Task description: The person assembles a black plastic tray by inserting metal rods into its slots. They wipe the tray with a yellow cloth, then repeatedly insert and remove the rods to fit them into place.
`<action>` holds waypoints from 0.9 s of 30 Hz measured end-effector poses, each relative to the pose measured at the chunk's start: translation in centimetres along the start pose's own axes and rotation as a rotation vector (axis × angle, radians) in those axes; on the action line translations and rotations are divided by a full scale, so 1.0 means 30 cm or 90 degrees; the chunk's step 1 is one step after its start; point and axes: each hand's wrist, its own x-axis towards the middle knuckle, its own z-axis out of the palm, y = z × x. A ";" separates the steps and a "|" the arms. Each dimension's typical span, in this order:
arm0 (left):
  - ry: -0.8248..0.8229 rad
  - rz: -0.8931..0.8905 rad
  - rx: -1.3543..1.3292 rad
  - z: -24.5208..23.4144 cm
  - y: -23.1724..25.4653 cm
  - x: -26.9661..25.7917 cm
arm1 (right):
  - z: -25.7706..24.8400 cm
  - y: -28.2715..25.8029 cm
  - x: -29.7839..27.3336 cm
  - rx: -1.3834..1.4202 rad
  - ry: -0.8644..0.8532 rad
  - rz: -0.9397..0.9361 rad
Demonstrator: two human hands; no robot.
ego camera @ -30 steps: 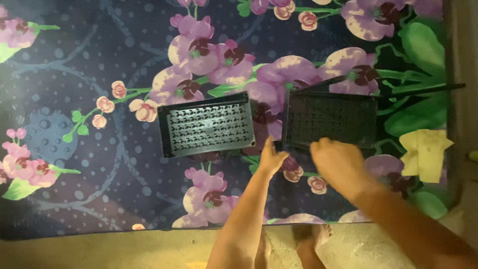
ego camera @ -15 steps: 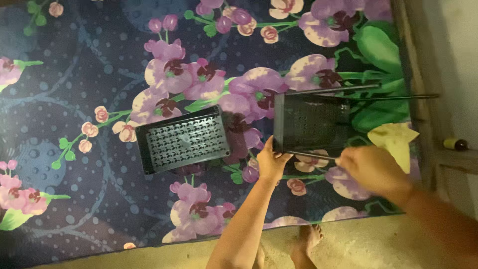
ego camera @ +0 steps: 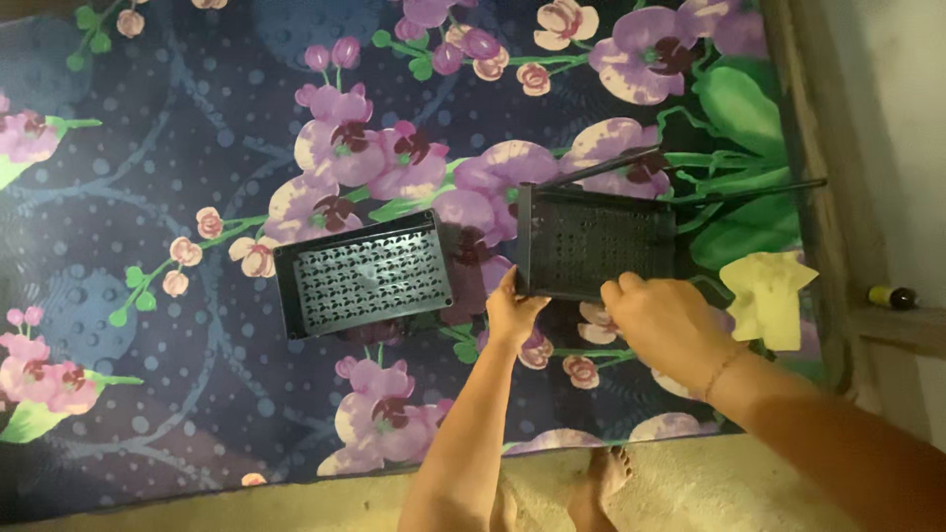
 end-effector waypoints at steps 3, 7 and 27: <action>-0.007 -0.023 0.040 -0.017 -0.014 0.016 | -0.016 -0.003 0.045 0.034 0.014 0.027; 0.006 -0.045 0.189 -0.057 -0.087 -0.024 | 0.054 -0.055 0.098 0.026 -0.013 0.065; -0.023 -0.094 -0.041 -0.476 -0.308 -0.096 | 0.339 -0.573 0.729 0.108 0.085 -0.171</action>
